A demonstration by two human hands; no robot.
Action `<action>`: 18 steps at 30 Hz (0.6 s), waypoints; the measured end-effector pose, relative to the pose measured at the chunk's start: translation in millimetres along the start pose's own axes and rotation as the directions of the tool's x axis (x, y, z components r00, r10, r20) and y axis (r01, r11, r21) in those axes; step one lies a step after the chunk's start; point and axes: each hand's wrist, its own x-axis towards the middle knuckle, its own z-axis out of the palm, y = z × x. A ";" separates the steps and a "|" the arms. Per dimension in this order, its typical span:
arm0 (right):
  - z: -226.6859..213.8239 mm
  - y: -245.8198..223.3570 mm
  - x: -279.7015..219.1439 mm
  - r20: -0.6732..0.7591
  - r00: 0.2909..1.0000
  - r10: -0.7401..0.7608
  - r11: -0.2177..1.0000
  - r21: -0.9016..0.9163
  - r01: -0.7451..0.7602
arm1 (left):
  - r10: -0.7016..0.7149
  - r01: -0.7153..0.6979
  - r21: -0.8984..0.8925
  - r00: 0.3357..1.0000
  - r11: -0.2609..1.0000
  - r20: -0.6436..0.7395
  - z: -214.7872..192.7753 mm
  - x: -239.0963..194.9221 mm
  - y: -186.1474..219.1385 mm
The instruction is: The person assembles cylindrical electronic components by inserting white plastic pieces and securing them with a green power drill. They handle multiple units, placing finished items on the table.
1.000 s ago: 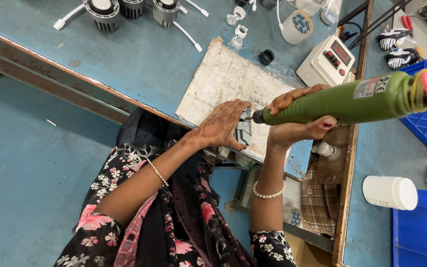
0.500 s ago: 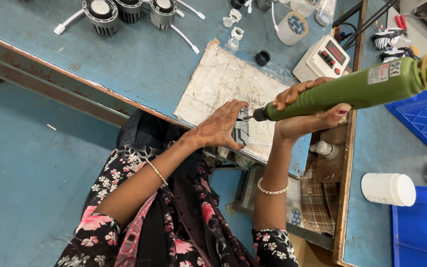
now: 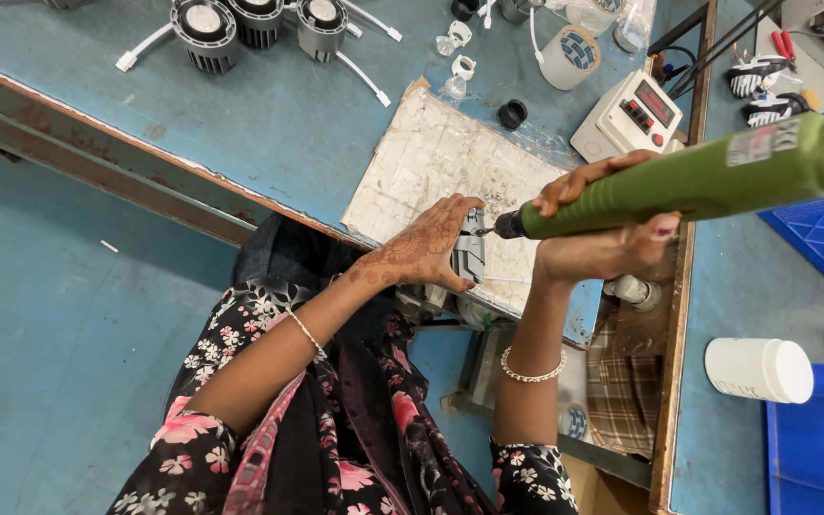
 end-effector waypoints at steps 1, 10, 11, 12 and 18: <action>0.4 -2.9 0.2 -0.001 1.000 0.008 1.000 0.006 -0.008 | 0.000 0.000 0.007 1.000 1.000 0.004 0.3 0.3 -0.6; -1.7 0.6 3.2 -0.060 0.998 -0.009 0.998 -0.068 0.005 | -0.030 0.029 0.023 0.999 0.999 0.032 -1.9 -0.2 2.0; -2.3 2.7 2.8 -0.055 0.998 -0.018 0.997 -0.081 0.014 | -0.037 0.036 0.027 0.999 0.999 0.037 -2.0 -0.2 2.4; -2.9 4.4 2.4 -0.050 0.998 -0.028 0.995 -0.093 0.023 | -0.027 0.026 0.028 0.999 0.999 0.030 -2.2 0.1 2.6; -6.6 8.0 -0.5 -0.007 1.000 0.020 0.999 -0.049 -0.020 | -0.010 0.010 0.024 1.000 1.000 0.000 -0.1 1.2 2.5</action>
